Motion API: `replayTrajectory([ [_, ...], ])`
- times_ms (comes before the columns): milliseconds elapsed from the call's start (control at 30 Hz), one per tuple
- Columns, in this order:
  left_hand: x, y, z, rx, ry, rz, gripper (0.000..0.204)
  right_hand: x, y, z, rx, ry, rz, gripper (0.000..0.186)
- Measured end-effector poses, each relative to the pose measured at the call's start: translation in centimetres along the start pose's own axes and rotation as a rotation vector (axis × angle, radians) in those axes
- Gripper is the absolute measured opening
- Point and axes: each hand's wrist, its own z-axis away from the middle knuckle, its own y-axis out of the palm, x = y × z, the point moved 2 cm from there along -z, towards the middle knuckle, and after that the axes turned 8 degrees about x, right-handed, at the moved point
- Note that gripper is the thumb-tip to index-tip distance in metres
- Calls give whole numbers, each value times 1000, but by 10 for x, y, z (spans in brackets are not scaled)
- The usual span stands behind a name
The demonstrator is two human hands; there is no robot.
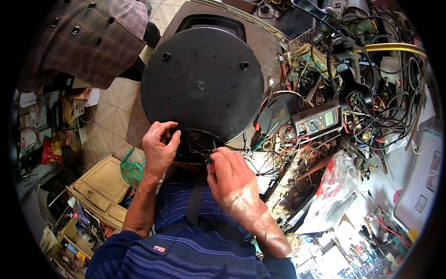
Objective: The person uses a screwdriver to remove screws from the back of a black circular electronic device. They then use a multimeter to test the internal wiring and components of the device. The person continues to manipulate the wires and test the connections with the multimeter probes.
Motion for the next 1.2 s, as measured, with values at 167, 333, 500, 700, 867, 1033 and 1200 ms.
replayTrajectory([
  [167,6,-6,-4,15,-6,-10,19,-1,-2,0,-6,165,-27,34],
  [333,11,-7,-7,64,-1,0,18,6,0,3,31,113,66,36],
  [500,12,-11,-13,131,18,-14,16,11,5,8,86,53,133,36],
  [700,12,-13,-16,164,48,-27,14,16,9,3,31,182,191,23],
  [867,15,-15,-18,202,64,-29,14,31,10,-5,86,230,423,19],
  [1033,16,-17,-20,224,75,15,14,26,13,-7,7,165,301,21],
  [1200,20,-17,-20,233,110,37,13,29,11,-5,101,361,414,17],
])
